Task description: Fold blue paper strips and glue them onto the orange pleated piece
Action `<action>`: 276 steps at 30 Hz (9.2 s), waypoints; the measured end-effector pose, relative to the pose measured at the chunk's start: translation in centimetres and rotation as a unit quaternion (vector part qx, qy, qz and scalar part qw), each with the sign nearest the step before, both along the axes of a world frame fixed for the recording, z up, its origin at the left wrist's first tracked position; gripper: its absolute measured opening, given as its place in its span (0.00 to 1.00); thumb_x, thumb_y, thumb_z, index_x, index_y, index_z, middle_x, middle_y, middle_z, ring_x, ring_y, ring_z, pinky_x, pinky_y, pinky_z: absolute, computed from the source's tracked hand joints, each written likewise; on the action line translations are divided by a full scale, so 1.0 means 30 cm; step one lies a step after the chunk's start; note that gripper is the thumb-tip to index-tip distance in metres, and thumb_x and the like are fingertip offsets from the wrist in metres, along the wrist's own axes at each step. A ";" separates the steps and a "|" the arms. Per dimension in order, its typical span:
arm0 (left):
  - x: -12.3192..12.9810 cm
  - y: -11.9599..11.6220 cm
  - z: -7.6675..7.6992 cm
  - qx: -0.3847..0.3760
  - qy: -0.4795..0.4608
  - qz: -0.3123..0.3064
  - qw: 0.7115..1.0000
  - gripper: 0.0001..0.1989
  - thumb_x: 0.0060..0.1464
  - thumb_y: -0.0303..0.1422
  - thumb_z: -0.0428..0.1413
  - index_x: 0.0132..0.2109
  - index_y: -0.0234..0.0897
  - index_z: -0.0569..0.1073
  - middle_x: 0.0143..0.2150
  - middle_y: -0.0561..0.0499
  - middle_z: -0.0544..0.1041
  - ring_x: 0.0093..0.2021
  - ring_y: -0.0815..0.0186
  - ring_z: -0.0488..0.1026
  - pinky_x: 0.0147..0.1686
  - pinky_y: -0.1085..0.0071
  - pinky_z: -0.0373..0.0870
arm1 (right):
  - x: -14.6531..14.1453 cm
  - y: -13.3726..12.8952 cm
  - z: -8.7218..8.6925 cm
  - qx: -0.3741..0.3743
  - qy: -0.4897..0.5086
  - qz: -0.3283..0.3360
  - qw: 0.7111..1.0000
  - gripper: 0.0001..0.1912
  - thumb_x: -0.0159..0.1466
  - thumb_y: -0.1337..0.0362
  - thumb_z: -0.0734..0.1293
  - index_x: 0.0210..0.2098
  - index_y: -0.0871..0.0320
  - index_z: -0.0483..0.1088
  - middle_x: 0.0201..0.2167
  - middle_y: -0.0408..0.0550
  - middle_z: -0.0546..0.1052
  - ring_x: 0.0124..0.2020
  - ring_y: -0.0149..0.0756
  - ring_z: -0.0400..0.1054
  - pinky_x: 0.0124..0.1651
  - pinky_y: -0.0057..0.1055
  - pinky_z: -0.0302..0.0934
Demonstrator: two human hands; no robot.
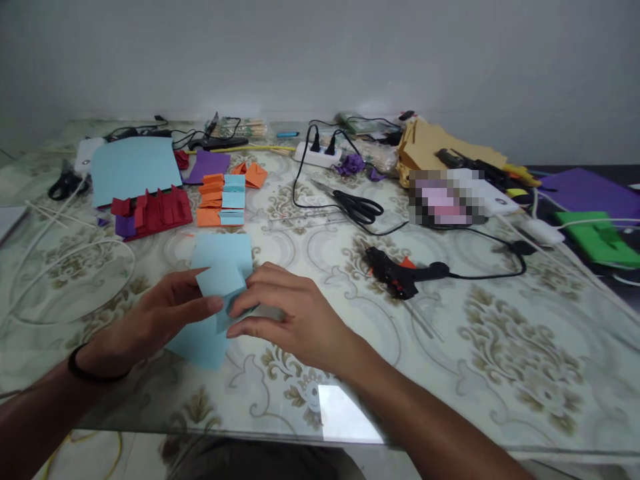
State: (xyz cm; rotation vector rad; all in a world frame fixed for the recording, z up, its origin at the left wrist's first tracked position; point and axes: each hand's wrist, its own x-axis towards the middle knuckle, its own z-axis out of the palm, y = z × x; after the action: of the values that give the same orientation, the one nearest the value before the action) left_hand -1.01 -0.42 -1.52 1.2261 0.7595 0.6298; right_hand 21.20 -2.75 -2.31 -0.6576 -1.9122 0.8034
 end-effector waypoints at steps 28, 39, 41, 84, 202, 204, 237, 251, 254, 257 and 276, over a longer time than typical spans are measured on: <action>-0.004 0.005 0.000 0.092 0.179 -0.029 0.979 0.12 0.58 0.40 0.64 0.36 0.35 0.78 0.30 0.54 0.74 0.31 0.68 0.67 0.31 0.72 0.62 | -0.022 -0.003 -0.015 -0.344 0.052 -0.086 0.934 0.18 0.58 0.59 0.78 0.42 0.55 0.69 0.29 0.38 0.70 0.31 0.31 0.65 0.36 0.29 0.61; 0.008 -0.004 -0.016 0.078 0.153 0.024 0.985 0.11 0.56 0.39 0.65 0.37 0.34 0.79 0.33 0.52 0.79 0.34 0.65 0.73 0.35 0.70 0.69 | -0.035 -0.015 -0.007 -0.377 0.052 -0.072 0.922 0.14 0.64 0.54 0.72 0.32 0.59 0.72 0.26 0.40 0.70 0.26 0.28 0.62 0.28 0.26 0.55; 0.009 -0.003 -0.011 0.079 0.162 0.022 0.983 0.11 0.56 0.39 0.65 0.36 0.34 0.79 0.31 0.52 0.78 0.33 0.66 0.73 0.33 0.71 0.68 | -0.035 -0.015 -0.004 -0.385 0.051 -0.074 0.919 0.15 0.63 0.54 0.73 0.30 0.59 0.72 0.25 0.40 0.69 0.24 0.27 0.60 0.26 0.25 0.53; -0.005 -0.051 0.022 0.400 0.188 0.058 0.895 0.02 0.63 0.30 0.62 0.42 0.43 0.79 0.37 0.53 0.83 0.36 0.66 0.79 0.38 0.70 0.72 | -0.022 -0.046 0.013 -0.024 -0.005 -0.123 0.992 0.03 0.68 0.69 0.72 0.35 0.57 0.77 0.31 0.46 0.79 0.33 0.33 0.74 0.36 0.31 0.67; 0.000 -0.041 0.026 0.347 0.202 0.047 0.914 0.09 0.65 0.34 0.59 0.36 0.40 0.83 0.25 0.55 0.78 0.23 0.71 0.69 0.25 0.73 0.61 | -0.032 -0.045 0.015 -0.119 -0.033 -0.127 0.984 0.08 0.68 0.64 0.71 0.32 0.56 0.73 0.29 0.42 0.76 0.30 0.32 0.70 0.35 0.30 0.63; 0.000 -0.041 0.025 0.341 0.192 0.046 0.919 0.10 0.64 0.34 0.60 0.35 0.39 0.82 0.24 0.56 0.77 0.23 0.71 0.68 0.25 0.74 0.60 | -0.033 -0.046 0.014 -0.127 -0.036 -0.127 0.983 0.06 0.68 0.65 0.71 0.34 0.56 0.73 0.30 0.43 0.77 0.32 0.32 0.71 0.36 0.30 0.63; -0.025 -0.041 -0.007 0.770 0.203 0.182 0.576 0.17 0.49 0.23 0.72 0.42 0.51 0.83 0.45 0.52 0.74 0.45 0.60 0.69 0.50 0.60 0.74 | 0.004 -0.027 0.023 -0.418 0.184 0.038 0.889 0.20 0.66 0.50 0.72 0.27 0.59 0.73 0.23 0.42 0.70 0.25 0.30 0.65 0.31 0.28 0.58; -0.014 0.001 0.007 0.087 0.070 0.007 0.994 0.08 0.56 0.37 0.68 0.39 0.39 0.82 0.35 0.53 0.80 0.35 0.67 0.74 0.36 0.72 0.69 | -0.007 -0.024 0.014 -0.080 -0.042 -0.112 0.990 0.10 0.68 0.66 0.68 0.29 0.59 0.73 0.26 0.42 0.72 0.28 0.29 0.66 0.32 0.27 0.59; -0.008 -0.006 0.004 0.117 0.113 0.023 0.986 0.08 0.59 0.37 0.66 0.35 0.37 0.82 0.30 0.54 0.79 0.31 0.69 0.70 0.34 0.73 0.66 | -0.005 -0.027 0.007 -0.030 -0.043 -0.079 0.995 0.08 0.68 0.69 0.68 0.31 0.60 0.72 0.26 0.42 0.71 0.29 0.29 0.66 0.33 0.26 0.58; -0.014 -0.007 0.003 0.153 0.136 0.029 0.978 0.09 0.58 0.37 0.66 0.34 0.37 0.83 0.30 0.54 0.78 0.31 0.69 0.68 0.33 0.73 0.64 | -0.008 -0.033 0.002 -0.022 -0.048 -0.075 0.996 0.08 0.69 0.68 0.67 0.32 0.59 0.71 0.27 0.43 0.71 0.30 0.30 0.66 0.33 0.27 0.58; -0.021 -0.017 0.024 0.195 0.164 -0.003 0.967 0.10 0.61 0.38 0.62 0.36 0.36 0.82 0.25 0.56 0.74 0.24 0.73 0.61 0.22 0.76 0.57 | -0.015 -0.044 0.043 -0.131 -0.061 -0.040 0.989 0.12 0.71 0.64 0.66 0.30 0.57 0.70 0.27 0.42 0.72 0.29 0.31 0.66 0.33 0.28 0.59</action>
State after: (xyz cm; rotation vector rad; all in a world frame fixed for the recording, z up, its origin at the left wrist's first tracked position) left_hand -1.65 -0.93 -0.80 1.7229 0.9338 0.5944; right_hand 20.75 -4.07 -1.01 -0.9565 -1.8919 0.9915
